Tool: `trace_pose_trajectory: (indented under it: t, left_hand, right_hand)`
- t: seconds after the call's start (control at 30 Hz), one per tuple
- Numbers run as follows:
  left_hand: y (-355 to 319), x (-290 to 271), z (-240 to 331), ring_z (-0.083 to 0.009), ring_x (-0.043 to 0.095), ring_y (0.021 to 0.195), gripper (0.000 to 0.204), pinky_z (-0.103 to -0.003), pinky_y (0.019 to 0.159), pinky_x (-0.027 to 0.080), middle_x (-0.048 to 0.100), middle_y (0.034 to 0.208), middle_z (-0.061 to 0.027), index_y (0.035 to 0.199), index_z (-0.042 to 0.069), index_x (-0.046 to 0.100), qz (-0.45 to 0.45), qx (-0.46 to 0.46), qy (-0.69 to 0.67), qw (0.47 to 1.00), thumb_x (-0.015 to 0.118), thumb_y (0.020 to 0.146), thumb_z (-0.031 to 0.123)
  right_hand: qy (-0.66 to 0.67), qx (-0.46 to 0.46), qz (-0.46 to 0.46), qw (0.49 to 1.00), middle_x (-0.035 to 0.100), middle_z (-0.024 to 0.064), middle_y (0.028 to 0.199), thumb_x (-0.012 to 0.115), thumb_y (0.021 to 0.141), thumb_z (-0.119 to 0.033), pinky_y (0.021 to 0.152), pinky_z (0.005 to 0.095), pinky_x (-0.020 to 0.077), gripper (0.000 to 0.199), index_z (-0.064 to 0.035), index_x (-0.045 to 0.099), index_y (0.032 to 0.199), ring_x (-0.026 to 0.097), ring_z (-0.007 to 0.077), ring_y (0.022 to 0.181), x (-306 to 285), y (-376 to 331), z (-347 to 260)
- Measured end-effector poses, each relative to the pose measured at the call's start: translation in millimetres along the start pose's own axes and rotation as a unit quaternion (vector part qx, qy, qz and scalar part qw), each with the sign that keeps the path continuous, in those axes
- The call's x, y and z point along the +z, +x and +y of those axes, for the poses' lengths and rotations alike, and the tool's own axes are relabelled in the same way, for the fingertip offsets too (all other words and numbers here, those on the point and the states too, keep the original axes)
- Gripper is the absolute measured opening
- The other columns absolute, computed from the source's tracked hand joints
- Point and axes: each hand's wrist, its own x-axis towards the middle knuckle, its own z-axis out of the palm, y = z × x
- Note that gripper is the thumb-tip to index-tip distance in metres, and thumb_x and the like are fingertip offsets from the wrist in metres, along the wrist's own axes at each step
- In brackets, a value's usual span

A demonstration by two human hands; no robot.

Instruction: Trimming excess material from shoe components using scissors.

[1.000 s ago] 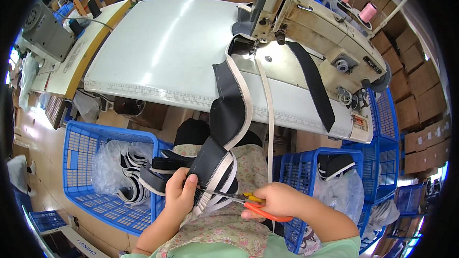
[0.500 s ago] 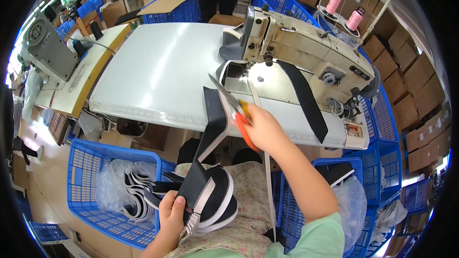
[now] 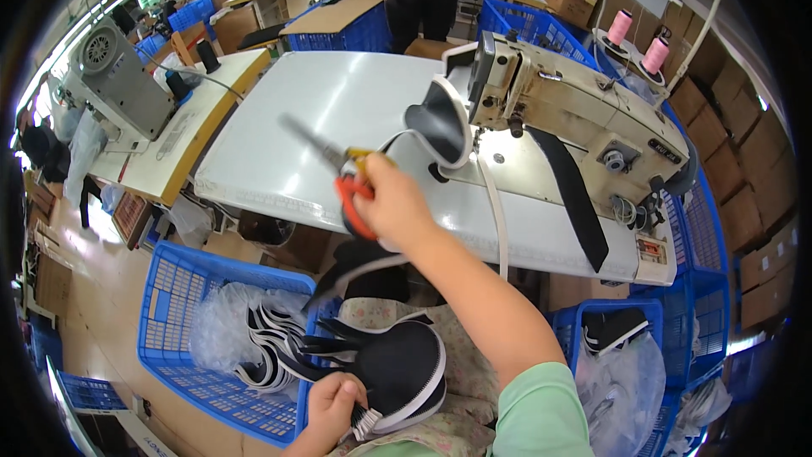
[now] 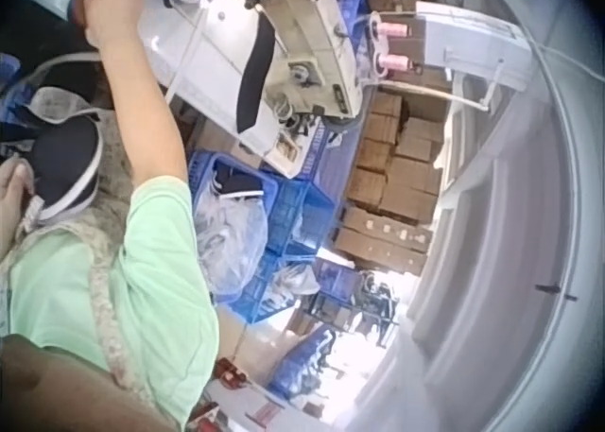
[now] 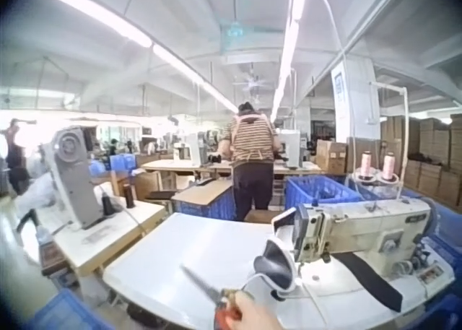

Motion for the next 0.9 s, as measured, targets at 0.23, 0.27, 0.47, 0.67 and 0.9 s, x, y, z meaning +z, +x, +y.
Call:
trace_pose_trajectory:
  t: [0.23, 0.27, 0.47, 0.67, 0.9]
  left_hand:
    - [35.3, 4.4, 6.4, -0.0108, 0.047, 0.055, 0.033, -0.025, 0.054, 0.039, 0.051, 0.061, -0.0029, 0.066, 0.001, 0.05, 0.144, -0.005, -0.084, 0.986, 0.046, 0.092, 0.019]
    - [40.3, 4.6, 15.0, -0.0101, 0.046, 0.056, 0.032, -0.024, 0.054, 0.038, 0.049, 0.062, -0.0016, 0.065, 0.002, 0.049, 0.116, 0.009, -0.15, 0.982, 0.046, 0.093, 0.018]
    - [53.5, 20.5, -6.6, -0.008, 0.043, 0.062, 0.028, -0.022, 0.058, 0.035, 0.047, 0.064, -0.0024, 0.072, -0.002, 0.052, 0.133, 0.007, -0.107, 0.985, 0.046, 0.092, 0.015]
    - [53.9, 17.2, -2.8, -0.0094, 0.05, 0.072, 0.023, -0.022, 0.067, 0.041, 0.06, 0.086, -0.0062, 0.078, -0.003, 0.057, 0.088, -0.019, -0.156, 0.984, 0.048, 0.091, 0.015]
    - [60.3, 12.4, 9.0, -0.0063, 0.049, 0.067, 0.022, -0.021, 0.061, 0.04, 0.057, 0.074, -0.0017, 0.084, -0.002, 0.058, -0.037, -0.166, -0.113, 0.979, 0.053, 0.089, 0.019]
  right_hand:
    - [0.007, -0.125, -0.189, 0.974, 0.052, 0.0122, 0.063, 0.066, 0.066, -0.011, 0.051, 0.0396, 0.0441, 0.017, -0.0056, 0.054, 0.077, 0.055, 0.0334, 0.057, -21.5, -143.5, -16.5]
    - [0.043, -0.112, -0.179, 0.977, 0.052, 0.0111, 0.064, 0.067, 0.065, -0.011, 0.052, 0.0399, 0.0432, 0.02, -0.0062, 0.056, 0.081, 0.054, 0.0325, 0.058, -22.6, -160.0, -13.8]
    - [0.05, -0.183, -0.208, 0.96, 0.052, 0.0098, 0.066, 0.071, 0.058, -0.01, 0.051, 0.0384, 0.0397, 0.028, -0.0069, 0.047, 0.073, 0.053, 0.0299, 0.057, -23.4, -198.3, -24.5]
    - [0.076, -0.16, -0.206, 0.962, 0.052, 0.0095, 0.067, 0.069, 0.053, -0.009, 0.053, 0.039, 0.0408, 0.032, -0.007, 0.047, 0.076, 0.053, 0.0298, 0.059, -18.9, -204.6, -27.6]
    - [0.071, -0.15, -0.233, 0.958, 0.05, 0.01, 0.069, 0.067, 0.064, -0.01, 0.055, 0.0371, 0.0414, 0.025, -0.0047, 0.044, 0.074, 0.053, 0.0293, 0.064, -25.9, -203.5, -24.7]
